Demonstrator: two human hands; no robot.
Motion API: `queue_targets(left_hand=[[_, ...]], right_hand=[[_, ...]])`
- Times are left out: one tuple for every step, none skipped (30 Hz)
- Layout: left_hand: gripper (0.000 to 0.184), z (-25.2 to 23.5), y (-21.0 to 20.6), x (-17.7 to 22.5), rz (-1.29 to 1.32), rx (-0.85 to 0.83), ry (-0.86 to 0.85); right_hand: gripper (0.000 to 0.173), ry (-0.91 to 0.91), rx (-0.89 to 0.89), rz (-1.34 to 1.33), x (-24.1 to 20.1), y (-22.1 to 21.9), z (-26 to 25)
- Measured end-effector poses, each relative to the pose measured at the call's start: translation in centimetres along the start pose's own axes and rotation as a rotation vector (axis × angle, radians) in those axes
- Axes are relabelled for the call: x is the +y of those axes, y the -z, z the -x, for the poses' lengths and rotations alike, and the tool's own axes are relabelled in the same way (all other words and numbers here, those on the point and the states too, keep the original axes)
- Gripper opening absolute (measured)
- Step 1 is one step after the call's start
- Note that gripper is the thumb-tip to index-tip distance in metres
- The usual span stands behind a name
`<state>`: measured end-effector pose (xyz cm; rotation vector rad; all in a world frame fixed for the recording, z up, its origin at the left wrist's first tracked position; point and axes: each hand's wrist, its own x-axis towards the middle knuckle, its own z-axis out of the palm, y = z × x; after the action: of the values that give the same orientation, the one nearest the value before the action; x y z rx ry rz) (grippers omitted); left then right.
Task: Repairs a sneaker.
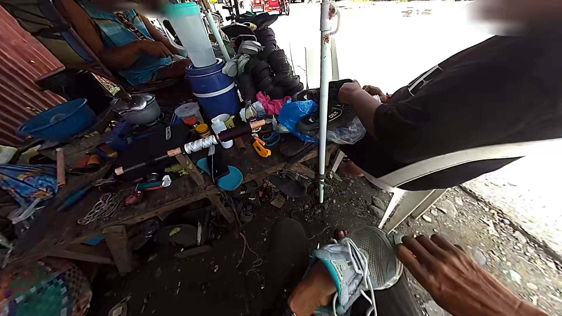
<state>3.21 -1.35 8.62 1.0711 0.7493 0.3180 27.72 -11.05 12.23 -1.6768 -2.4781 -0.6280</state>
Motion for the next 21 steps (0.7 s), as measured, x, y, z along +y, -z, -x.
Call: queue_targets(left_hand=[[0.027, -0.9, 0.5, -1.8, 0.137, -0.027, -0.071], [0.028, -1.6, 0.9, -3.0, 0.227, -0.053, -0.107], [0.028, -2.2, 1.0, -3.6, 0.265, -0.067, -0.118], [0.027, -2.6, 1.1, -3.9, 0.272, -0.070, -0.113], [0.027, -2.8, 1.2, -4.1, 0.278, -0.074, -0.105], [0.026, -3.0, 1.2, -4.3, 0.283, -0.075, -0.091], [0.025, -3.0, 1.2, -4.4, 0.286, -0.074, -0.083], [0.024, -3.2, 1.3, -4.6, 0.293, -0.077, -0.074], [0.022, -3.4, 1.4, -5.0, 0.303, -0.077, -0.065], [0.021, -3.5, 1.7, -5.5, 0.315, -0.077, -0.057], [0.020, -3.4, 1.9, -5.5, 0.322, -0.067, -0.044], [0.019, -3.0, 1.9, -5.0, 0.319, -0.052, -0.033], [0.020, -2.5, 1.9, -4.6, 0.313, -0.044, -0.030], [0.020, -1.9, 1.7, -3.9, 0.309, -0.033, -0.036], [0.022, -1.2, 1.3, -2.8, 0.298, -0.021, -0.046], [0.023, -0.7, 1.0, -2.1, 0.287, -0.021, -0.046], [0.024, -0.4, 1.0, -1.8, 0.273, -0.018, -0.034], [0.025, -0.3, 1.2, -1.9, 0.262, -0.015, -0.011], [0.025, -0.5, 1.7, -2.6, 0.270, -0.019, 0.016], [0.024, -0.9, 2.4, -3.6, 0.283, -0.027, 0.042], [0.024, -1.2, 2.9, -4.4, 0.302, -0.028, 0.063]], right_hand=[[0.015, 0.025, 0.031, -0.003, 0.2, -0.8, 0.2], [0.015, 0.050, 0.057, -0.019, 0.7, -1.6, 0.6], [0.014, 0.072, 0.073, -0.040, 1.2, -2.3, 1.0], [0.014, 0.094, 0.073, -0.061, 1.8, -2.7, 1.4], [0.013, 0.113, 0.069, -0.072, 2.2, -2.9, 1.7], [0.013, 0.130, 0.067, -0.073, 2.5, -3.0, 1.9], [0.013, 0.141, 0.072, -0.065, 2.7, -3.0, 2.1], [0.013, 0.148, 0.078, -0.053, 2.9, -2.9, 2.3], [0.014, 0.153, 0.085, -0.043, 3.1, -2.9, 2.4], [0.015, 0.154, 0.092, -0.036, 3.2, -2.8, 2.5], [0.016, 0.151, 0.102, -0.032, 3.4, -2.7, 2.5], [0.017, 0.142, 0.109, -0.029, 3.6, -2.6, 2.6], [0.018, 0.127, 0.110, -0.028, 3.6, -2.6, 2.6], [0.018, 0.106, 0.107, -0.030, 3.4, -2.4, 2.5], [0.018, 0.083, 0.100, -0.033, 3.1, -2.3, 2.2], [0.018, 0.056, 0.090, -0.036, 2.6, -2.2, 1.9], [0.017, 0.029, 0.086, -0.048, 1.9, -2.0, 1.4], [0.017, 0.004, 0.090, -0.070, 1.2, -2.0, 1.1], [0.016, -0.007, 0.095, -0.100, 0.8, -2.1, 0.9], [0.016, 0.009, 0.104, -0.132, 0.7, -2.4, 0.9], [0.015, 0.043, 0.117, -0.158, 1.0, -2.8, 1.1]])
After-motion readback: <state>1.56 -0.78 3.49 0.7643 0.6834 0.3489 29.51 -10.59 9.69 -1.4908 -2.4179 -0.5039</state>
